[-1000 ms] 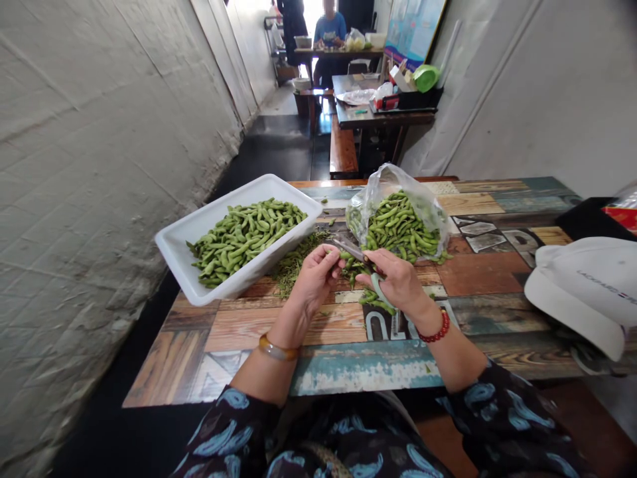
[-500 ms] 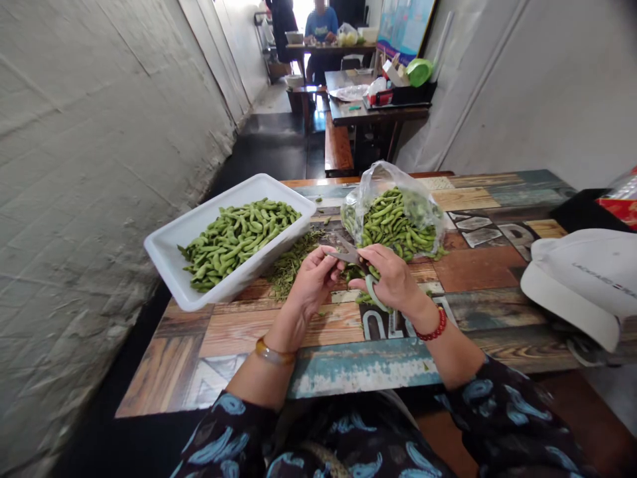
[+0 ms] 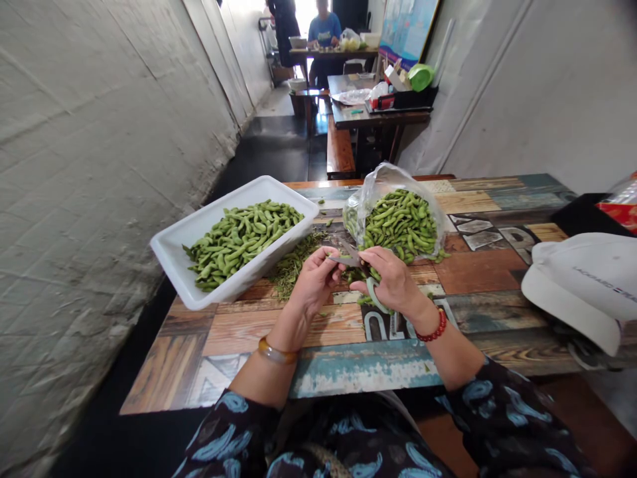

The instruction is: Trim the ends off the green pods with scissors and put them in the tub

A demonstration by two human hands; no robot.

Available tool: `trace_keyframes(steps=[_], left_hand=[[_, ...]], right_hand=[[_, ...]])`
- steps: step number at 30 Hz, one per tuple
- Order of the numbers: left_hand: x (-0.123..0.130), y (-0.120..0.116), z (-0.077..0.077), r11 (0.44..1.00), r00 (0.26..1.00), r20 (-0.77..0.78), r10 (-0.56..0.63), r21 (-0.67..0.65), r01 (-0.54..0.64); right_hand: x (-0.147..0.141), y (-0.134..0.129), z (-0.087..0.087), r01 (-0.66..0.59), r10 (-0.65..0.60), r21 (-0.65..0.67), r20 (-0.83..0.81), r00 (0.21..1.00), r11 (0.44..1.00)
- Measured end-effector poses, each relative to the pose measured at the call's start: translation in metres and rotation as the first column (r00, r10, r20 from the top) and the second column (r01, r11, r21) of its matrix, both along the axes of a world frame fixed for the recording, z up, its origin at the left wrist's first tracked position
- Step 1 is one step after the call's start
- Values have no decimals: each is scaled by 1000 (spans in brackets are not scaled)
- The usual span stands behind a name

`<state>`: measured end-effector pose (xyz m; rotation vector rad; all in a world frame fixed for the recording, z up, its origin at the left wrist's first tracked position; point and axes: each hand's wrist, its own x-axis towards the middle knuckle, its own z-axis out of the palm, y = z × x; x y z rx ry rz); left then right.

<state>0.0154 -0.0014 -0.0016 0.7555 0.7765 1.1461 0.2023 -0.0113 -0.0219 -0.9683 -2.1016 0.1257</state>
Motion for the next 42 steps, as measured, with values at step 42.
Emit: trace_keyframes(steps=[42], left_hand=[[1, -1, 3, 1000, 1000, 16, 3, 21, -3]], right_hand=[[2, -1, 5, -8, 8, 10, -5, 1000, 1000]])
